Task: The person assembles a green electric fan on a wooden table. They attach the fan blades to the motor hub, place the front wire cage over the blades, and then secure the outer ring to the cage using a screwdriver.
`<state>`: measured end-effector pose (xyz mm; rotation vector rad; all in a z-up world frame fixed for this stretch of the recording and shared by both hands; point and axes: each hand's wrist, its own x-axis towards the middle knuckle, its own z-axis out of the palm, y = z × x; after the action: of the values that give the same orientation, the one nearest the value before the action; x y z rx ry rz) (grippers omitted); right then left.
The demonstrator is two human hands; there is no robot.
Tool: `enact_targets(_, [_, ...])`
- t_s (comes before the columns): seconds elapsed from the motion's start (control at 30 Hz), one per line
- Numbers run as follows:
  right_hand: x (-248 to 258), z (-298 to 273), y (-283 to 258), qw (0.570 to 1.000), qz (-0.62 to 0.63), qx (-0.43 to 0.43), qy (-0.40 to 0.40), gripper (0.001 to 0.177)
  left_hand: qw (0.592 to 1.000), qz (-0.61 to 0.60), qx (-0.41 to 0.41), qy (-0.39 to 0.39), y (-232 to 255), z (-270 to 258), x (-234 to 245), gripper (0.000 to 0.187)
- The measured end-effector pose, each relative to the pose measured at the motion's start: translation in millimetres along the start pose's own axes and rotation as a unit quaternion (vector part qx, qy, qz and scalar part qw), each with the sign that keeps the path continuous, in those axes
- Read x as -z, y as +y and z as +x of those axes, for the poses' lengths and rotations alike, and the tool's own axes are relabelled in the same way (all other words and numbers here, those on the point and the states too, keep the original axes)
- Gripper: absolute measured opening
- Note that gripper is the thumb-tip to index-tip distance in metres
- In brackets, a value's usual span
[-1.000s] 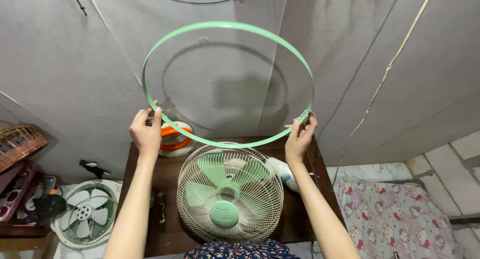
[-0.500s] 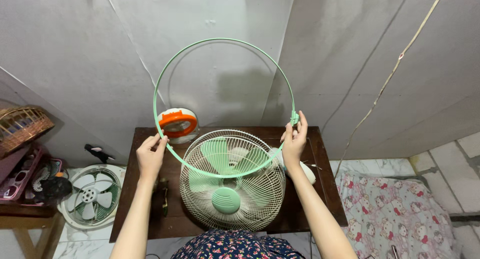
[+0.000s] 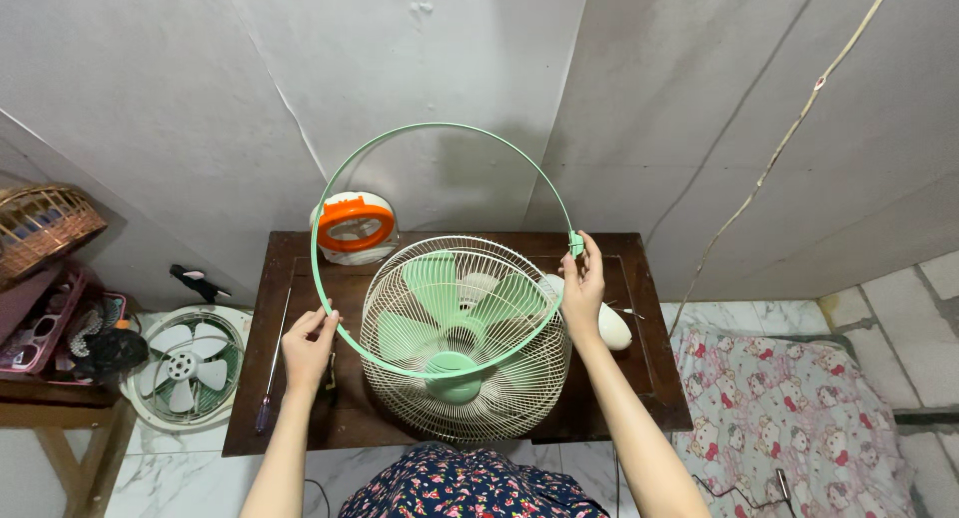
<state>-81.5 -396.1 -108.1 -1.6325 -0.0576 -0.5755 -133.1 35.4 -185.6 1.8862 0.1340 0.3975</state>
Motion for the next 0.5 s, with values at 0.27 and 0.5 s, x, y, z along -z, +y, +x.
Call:
enact_targets(0.27, [-3.5,-7.0,-3.6,0.996,0.091,-0.019,0.006,0.045,0.992,-0.123,0.021,0.023,26.1,-1.1,0.7,0.031])
enact_targets(0.5, [6.4,-19.2,-2.1,0.996,0.079,-0.040,0.006,0.046,0.999,-0.041,-0.015,0.015,4.4,-14.8,-4.1,0.032])
